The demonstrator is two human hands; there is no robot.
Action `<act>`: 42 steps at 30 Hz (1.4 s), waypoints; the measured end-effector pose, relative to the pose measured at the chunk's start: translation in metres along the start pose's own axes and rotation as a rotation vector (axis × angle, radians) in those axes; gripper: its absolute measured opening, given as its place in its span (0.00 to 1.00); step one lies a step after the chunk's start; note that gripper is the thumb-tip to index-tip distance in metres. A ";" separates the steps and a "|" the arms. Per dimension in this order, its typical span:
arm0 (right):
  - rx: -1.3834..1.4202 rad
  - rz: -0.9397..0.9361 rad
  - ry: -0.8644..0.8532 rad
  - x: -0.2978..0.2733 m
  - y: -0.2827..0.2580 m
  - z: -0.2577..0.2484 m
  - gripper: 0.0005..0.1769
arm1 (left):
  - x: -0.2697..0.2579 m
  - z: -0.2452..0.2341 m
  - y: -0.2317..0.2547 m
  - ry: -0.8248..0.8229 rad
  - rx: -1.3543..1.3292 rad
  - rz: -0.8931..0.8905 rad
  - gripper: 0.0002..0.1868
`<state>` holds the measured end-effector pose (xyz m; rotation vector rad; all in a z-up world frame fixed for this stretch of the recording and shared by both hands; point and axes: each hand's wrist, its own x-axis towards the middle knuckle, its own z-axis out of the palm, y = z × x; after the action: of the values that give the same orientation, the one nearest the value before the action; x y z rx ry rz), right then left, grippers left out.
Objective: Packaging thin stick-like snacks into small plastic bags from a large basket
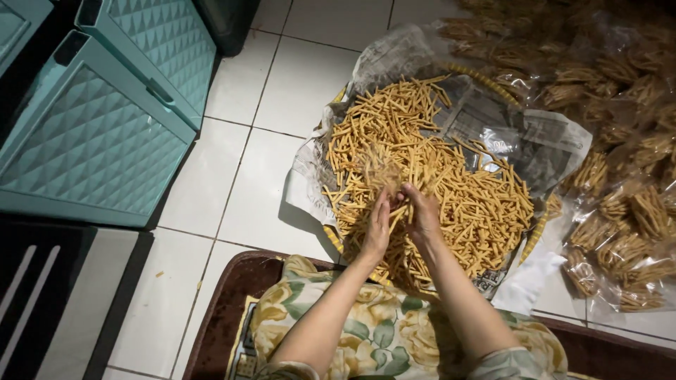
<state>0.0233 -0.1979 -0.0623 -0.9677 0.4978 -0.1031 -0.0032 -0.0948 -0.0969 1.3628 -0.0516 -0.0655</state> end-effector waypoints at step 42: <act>-0.765 0.547 -0.574 0.015 -0.028 -0.041 0.37 | 0.006 -0.001 0.063 -0.232 0.216 0.013 0.15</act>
<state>0.0222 -0.2501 -0.0640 -1.4943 0.2419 0.8940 0.0039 -0.0815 -0.0357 1.5654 -0.2688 -0.2122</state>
